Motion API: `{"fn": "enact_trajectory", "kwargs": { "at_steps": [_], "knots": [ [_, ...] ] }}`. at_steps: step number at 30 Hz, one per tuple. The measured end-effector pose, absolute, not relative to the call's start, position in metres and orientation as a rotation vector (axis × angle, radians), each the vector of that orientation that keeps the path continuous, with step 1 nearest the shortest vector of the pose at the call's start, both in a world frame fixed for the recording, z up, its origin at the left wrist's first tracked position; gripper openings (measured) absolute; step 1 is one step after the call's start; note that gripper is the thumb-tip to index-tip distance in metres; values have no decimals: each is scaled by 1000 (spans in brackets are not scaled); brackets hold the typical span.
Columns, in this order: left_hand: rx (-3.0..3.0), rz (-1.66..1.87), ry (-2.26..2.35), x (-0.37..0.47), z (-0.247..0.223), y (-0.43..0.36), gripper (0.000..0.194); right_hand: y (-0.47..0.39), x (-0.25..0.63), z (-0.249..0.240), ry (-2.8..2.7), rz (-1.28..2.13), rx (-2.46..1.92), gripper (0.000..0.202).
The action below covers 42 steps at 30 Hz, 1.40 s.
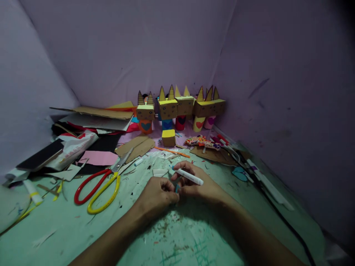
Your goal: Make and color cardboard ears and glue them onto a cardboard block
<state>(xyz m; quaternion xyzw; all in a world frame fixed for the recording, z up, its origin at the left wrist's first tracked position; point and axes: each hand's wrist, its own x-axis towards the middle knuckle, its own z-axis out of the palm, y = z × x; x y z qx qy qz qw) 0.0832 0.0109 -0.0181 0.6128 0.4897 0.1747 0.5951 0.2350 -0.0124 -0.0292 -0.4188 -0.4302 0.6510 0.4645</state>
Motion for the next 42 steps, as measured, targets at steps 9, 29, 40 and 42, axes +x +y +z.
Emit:
{"fn": "enact_trajectory", "kwargs": {
  "at_steps": [9,29,40,42],
  "knots": [
    [1404,278,1220,87,-22,15,6,-34,241,-33,-961,1073,-1234,28],
    [1403,236,1241,89,-29,21,9,-93,226,-51,-1470,652,-1402,10],
    [1418,243,1243,89,-34,21,10,-93,225,-52,-1677,496,-1354,13],
    [1419,245,1238,89,-34,22,9,-93,224,-51,-1701,482,-1348,14]
  ]
}}
